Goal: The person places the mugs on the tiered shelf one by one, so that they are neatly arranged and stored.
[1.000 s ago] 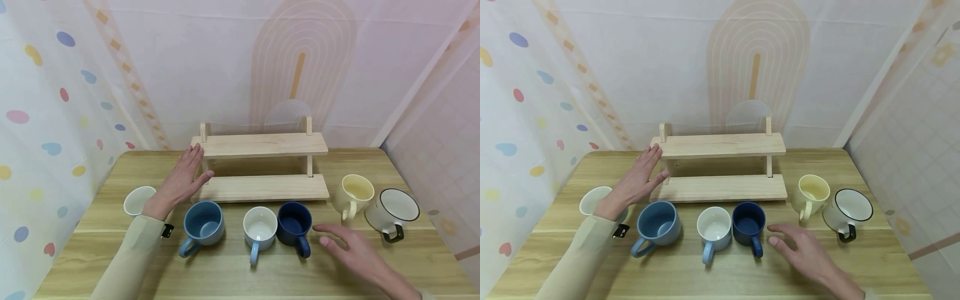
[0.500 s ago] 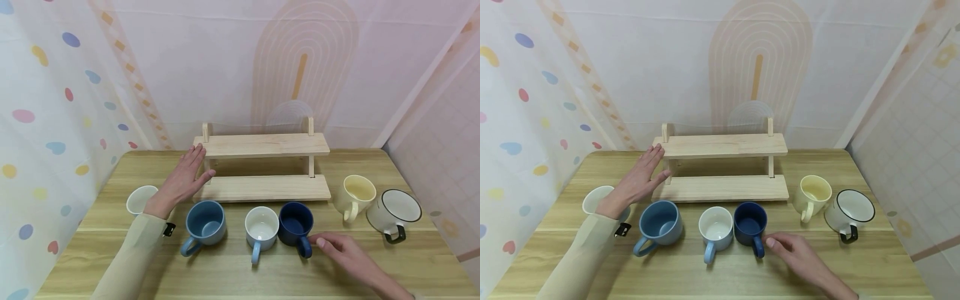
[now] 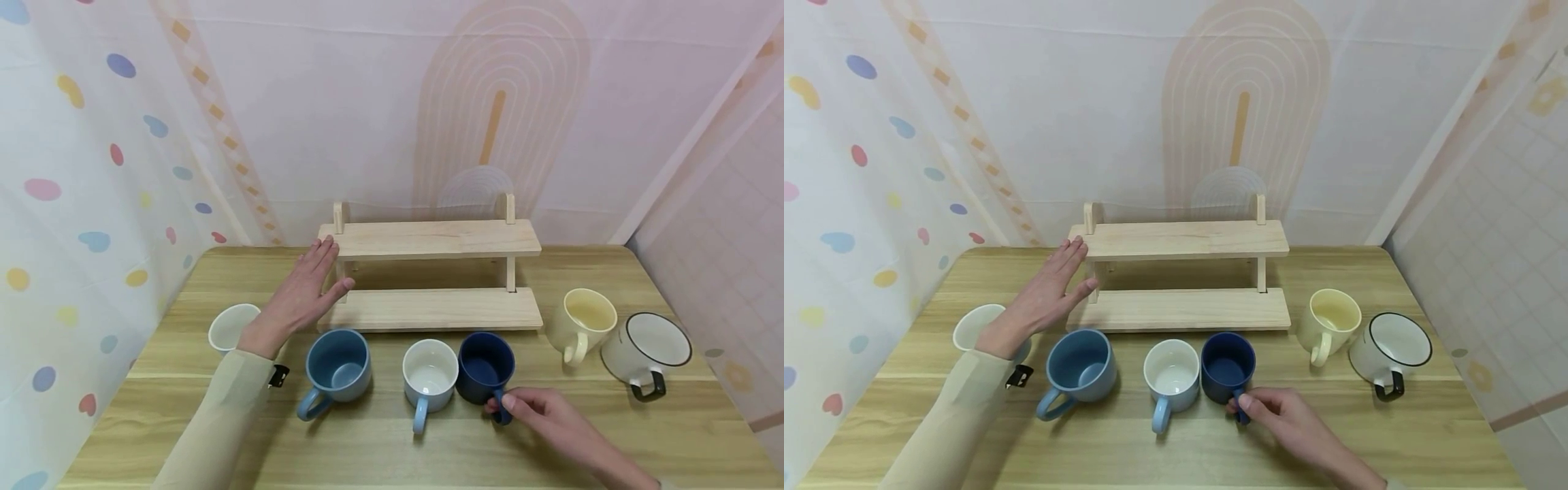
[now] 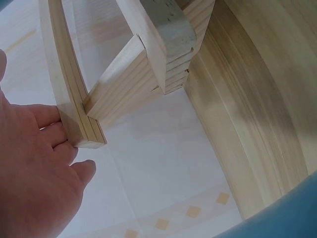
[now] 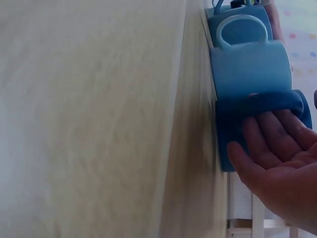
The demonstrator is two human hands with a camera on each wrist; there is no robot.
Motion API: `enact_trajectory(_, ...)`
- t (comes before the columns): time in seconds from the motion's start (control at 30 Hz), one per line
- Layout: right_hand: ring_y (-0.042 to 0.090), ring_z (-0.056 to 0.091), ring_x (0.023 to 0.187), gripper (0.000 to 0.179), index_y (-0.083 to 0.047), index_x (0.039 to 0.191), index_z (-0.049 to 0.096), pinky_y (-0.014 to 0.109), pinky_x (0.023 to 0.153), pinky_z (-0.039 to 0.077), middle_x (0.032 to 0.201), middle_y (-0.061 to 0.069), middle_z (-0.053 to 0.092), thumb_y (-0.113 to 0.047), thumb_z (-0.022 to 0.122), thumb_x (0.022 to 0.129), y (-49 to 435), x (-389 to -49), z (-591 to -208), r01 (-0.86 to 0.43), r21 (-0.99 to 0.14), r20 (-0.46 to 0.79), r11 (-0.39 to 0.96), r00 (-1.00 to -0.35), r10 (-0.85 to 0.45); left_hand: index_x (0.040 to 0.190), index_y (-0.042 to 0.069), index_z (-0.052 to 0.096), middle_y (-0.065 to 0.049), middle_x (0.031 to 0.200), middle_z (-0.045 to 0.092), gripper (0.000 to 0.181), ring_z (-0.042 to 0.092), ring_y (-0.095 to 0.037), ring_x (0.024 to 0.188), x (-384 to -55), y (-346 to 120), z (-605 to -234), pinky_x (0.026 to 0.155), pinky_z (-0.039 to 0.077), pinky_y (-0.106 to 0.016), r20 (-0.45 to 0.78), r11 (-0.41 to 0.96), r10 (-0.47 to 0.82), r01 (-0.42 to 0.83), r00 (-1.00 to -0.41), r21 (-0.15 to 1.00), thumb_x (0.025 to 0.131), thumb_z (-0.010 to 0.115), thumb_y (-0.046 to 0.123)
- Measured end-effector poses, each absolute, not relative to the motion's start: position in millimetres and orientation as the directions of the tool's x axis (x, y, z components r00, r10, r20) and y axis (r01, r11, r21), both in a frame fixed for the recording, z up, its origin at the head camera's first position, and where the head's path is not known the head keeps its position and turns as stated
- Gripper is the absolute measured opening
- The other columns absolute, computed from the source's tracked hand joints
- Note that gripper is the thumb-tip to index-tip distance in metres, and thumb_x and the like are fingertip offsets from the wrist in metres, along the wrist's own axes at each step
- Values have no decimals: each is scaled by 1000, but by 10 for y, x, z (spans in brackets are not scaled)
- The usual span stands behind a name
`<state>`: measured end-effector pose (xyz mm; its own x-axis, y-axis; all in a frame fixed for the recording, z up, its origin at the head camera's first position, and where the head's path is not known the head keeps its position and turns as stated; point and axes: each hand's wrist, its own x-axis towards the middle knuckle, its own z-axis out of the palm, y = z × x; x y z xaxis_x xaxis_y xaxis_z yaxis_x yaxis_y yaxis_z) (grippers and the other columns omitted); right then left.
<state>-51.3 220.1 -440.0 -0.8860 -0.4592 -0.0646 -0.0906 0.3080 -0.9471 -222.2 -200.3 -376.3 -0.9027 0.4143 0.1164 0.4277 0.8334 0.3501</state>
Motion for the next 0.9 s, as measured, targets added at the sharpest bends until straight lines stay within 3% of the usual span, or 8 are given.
enact_trajectory(0.33, 7, 66, 113, 33, -1, 117, 73, 20, 96, 51, 115, 12, 76, -18, 46, 112, 2131, -520, -4453, -27, -974, -86, 226, -877, -473, 165, 1, 17, -14, 173, 7, 90, 1, -32, 159, -2231, -1973, -3780, 127, 10, -55, 132, 828, 416, 435, -900, 354, 105, 38, 66)
enact_trajectory(0.5, 11, 70, 102, 36, 17, 112, 64, 28, 94, 57, 108, 22, 70, -13, 44, 112, 2107, -508, -4489, 60, -997, -81, 57, -862, -500, 164, 1, 17, -15, 173, 7, 91, 1, -32, 159, -2231, -1964, -3789, 127, 10, -55, 132, 827, 413, 432, -901, 360, 105, 38, 66)
enact_trajectory(0.63, 11, 68, 93, 39, 23, 107, 57, 29, 90, 58, 102, 15, 67, -13, 42, 113, 2089, -496, -4504, 81, -997, -80, 19, -873, -482, 165, 2, 16, -13, 173, 6, 92, 1, -31, 160, -2241, -1962, -3785, 127, 10, -54, 126, 828, 412, 429, -902, 361, 104, 37, 67)
enact_trajectory(0.9, 7, 64, 89, 34, 16, 102, 60, 25, 86, 58, 94, 6, 64, -11, 42, 113, 2089, -525, -4474, -38, -995, -3, 95, -913, -407, 164, 0, 15, -15, 173, 6, 93, 0, -32, 159, -2263, -1990, -3792, 127, 10, -53, 129, 831, 408, 426, -904, 358, 104, 37, 67)
